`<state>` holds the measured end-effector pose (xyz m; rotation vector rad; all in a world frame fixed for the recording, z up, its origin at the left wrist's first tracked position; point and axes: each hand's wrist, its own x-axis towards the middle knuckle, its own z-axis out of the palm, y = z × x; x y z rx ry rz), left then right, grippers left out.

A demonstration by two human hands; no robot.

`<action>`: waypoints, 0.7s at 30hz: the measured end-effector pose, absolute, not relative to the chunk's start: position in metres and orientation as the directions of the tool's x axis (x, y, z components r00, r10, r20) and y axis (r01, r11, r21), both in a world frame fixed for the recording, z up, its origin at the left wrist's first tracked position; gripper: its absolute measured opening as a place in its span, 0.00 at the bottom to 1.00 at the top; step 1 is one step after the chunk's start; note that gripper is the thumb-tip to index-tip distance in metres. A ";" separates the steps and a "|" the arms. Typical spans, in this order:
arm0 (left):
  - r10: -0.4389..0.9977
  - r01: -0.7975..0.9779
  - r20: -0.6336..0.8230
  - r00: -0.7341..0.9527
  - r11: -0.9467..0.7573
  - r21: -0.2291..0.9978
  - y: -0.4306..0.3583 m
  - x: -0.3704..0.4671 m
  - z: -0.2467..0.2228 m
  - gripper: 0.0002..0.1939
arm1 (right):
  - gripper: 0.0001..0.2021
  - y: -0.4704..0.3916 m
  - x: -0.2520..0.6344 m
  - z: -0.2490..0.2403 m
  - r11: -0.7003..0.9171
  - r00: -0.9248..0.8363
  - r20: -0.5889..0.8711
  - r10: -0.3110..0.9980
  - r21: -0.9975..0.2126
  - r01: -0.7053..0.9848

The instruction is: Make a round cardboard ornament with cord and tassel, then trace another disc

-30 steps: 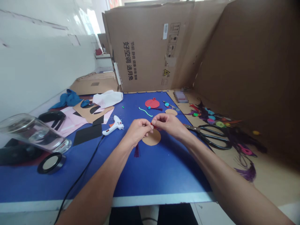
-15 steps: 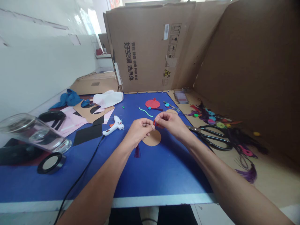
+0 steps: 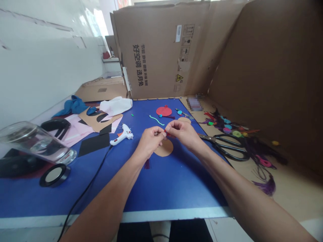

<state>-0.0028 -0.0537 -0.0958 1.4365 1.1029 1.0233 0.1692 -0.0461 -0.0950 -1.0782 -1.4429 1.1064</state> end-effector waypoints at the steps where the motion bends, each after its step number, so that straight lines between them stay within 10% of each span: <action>1: 0.974 0.120 0.052 0.220 -0.080 0.990 -0.054 -0.003 -0.095 0.06 | 0.16 -0.046 0.169 -0.095 0.194 -0.122 0.183 0.976 -0.978 0.083; 12: 0.985 0.038 -0.007 0.173 0.000 0.999 -0.055 -0.003 -0.089 0.07 | 0.21 -0.046 0.183 -0.083 0.169 -0.128 0.160 0.979 -0.983 0.070; 21: 0.797 -0.266 -0.233 0.558 0.437 0.859 -0.055 -0.014 -0.084 0.13 | 0.23 -0.041 0.196 -0.084 0.111 -0.337 0.135 0.932 -0.990 -0.091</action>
